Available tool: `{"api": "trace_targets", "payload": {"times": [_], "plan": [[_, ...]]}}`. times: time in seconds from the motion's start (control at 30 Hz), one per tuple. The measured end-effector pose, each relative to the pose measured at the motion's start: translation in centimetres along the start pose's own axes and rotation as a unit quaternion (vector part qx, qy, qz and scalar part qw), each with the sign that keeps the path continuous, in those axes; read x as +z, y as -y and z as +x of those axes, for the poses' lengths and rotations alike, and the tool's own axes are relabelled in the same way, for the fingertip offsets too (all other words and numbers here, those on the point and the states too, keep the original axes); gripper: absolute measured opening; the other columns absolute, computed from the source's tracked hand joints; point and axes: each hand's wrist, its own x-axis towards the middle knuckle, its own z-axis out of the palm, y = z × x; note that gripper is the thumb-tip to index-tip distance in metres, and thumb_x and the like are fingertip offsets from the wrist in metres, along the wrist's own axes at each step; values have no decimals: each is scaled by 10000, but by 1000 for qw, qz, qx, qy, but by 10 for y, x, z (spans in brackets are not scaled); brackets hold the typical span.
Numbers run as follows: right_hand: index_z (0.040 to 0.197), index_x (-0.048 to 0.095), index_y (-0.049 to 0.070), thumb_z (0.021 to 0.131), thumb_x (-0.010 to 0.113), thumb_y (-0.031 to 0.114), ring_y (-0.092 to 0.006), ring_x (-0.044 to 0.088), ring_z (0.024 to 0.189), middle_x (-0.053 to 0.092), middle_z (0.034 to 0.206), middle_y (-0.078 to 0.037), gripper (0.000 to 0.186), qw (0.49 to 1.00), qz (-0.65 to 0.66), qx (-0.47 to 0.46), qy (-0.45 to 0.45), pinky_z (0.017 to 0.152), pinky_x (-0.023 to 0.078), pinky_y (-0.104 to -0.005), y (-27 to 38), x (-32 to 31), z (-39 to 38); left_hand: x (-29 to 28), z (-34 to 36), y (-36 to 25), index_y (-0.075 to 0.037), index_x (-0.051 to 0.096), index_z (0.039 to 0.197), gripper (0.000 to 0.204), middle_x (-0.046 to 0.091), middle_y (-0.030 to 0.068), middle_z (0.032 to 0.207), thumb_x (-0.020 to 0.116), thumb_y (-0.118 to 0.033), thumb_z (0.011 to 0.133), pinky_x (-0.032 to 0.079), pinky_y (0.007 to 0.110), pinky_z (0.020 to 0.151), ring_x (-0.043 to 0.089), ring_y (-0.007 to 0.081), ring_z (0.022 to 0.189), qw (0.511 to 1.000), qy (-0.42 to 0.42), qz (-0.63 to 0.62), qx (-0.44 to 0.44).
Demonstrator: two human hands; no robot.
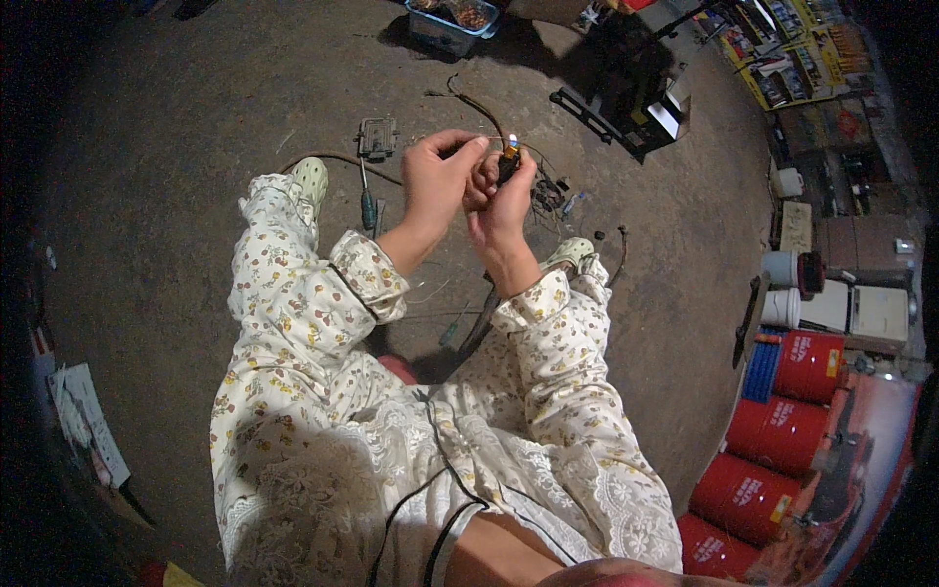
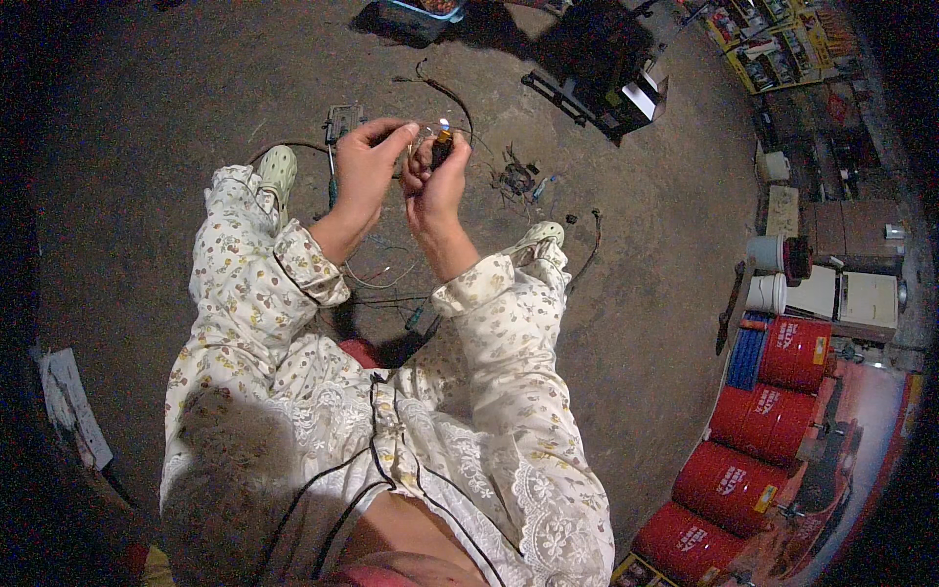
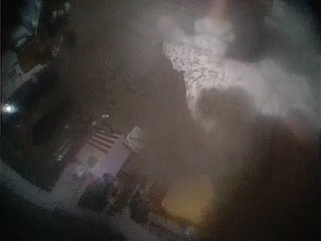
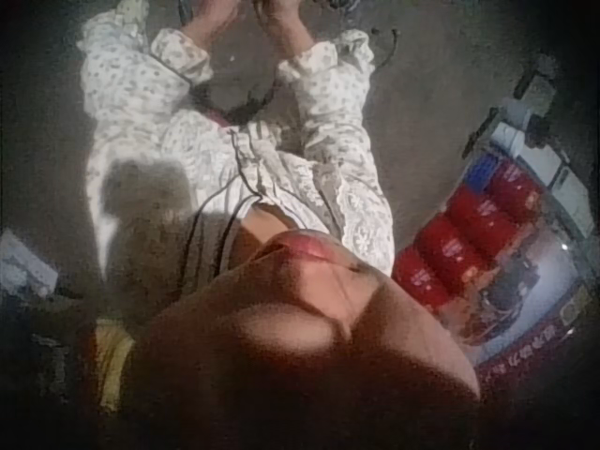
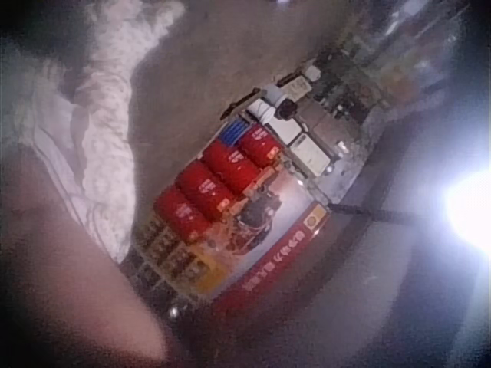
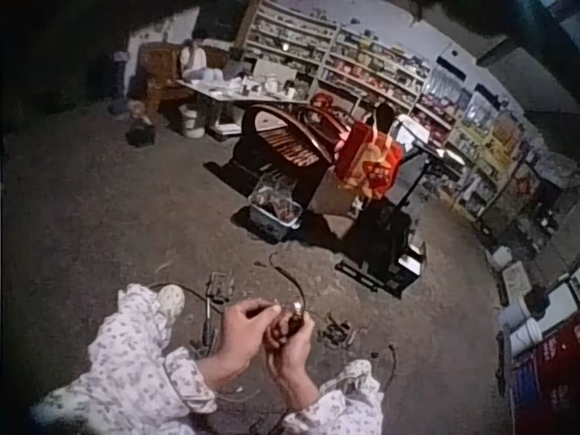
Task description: The person sits on the floor and uses a lighter to heat and shrink plastic tubing around wire connections. They repeatedly ignite the lighter, apply flame to the tubing, and adjust the wires with both hands.
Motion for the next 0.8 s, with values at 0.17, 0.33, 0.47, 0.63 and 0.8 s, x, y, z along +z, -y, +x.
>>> {"api": "trace_targets", "payload": {"times": [0.17,0.33,0.47,0.63,0.8], "plan": [[572,311,121,903,261,454,-94,202,360,252,454,25,472,998,55,26,14,362,152,-245,6,-1,1,-6,8,3,19,669,799,132,633,18,707,643,-105,760,417,215,576,533,59,644,999,-38,33,11],[583,301,119,898,269,456,-94,187,376,236,465,28,463,996,79,25,43,372,155,-240,7,-8,3,-6,9,2,9,673,806,121,638,23,730,639,-99,765,421,211,582,539,59,655,999,-30,24,18],[572,315,119,902,268,463,-97,203,365,255,459,29,480,997,56,43,21,366,160,-242,8,-2,0,-7,11,4,8,674,813,117,639,25,731,629,-93,774,427,214,581,549,65,654,999,-28,21,16],[564,333,124,910,265,479,-102,224,352,265,448,29,500,998,37,51,24,353,160,-250,1,-1,0,-1,1,-2,-27,669,835,105,570,-42,675,634,-116,793,285,179,445,409,12,522,1000,-3,-2,-24],[562,331,127,910,263,465,-100,217,352,262,450,33,490,997,47,50,26,352,152,-248,1,0,0,-2,0,-2,12,668,792,118,634,26,711,628,-98,774,427,218,562,548,65,634,999,7,-24,-37]]}}
